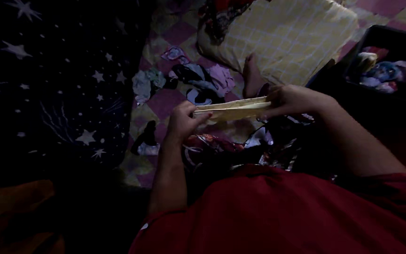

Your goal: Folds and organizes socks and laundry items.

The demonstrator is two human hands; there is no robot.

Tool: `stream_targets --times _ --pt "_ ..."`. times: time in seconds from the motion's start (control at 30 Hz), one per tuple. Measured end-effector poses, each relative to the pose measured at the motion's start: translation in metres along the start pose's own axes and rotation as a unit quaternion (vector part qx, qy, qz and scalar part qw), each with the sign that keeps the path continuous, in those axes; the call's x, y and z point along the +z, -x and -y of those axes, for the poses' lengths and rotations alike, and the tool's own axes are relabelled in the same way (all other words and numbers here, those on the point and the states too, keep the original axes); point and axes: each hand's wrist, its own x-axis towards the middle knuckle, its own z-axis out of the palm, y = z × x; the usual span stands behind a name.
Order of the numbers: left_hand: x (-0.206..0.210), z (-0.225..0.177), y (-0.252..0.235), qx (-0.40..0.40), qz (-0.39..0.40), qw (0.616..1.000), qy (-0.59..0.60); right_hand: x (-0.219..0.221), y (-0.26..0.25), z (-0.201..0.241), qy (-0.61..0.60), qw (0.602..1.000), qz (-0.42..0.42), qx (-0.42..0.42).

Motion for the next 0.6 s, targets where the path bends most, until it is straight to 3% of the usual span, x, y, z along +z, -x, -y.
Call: stream_targets --times 0.23,0.4,0.5,0.6 --pt "-0.043 0.029 0.026 -0.078 -0.011 0.991 -0.106 0.022 -0.056 0.053 0.21 0.973 0.003 -0.094" --pt "-0.081 0.036 0.089 -0.055 -0.106 0.965 -0.233 0.052 -0.081 0.077 0.176 0.948 -0.112 -0.24" --pt "-0.054 0.05 0.147 -0.014 -0.111 0.959 -0.259 0.101 -0.074 0.063 0.155 0.924 -0.129 -0.325" --pt "-0.008 0.063 0.195 -0.046 -0.036 0.975 -0.213 0.152 -0.062 0.026 0.109 0.925 -0.021 -0.362"
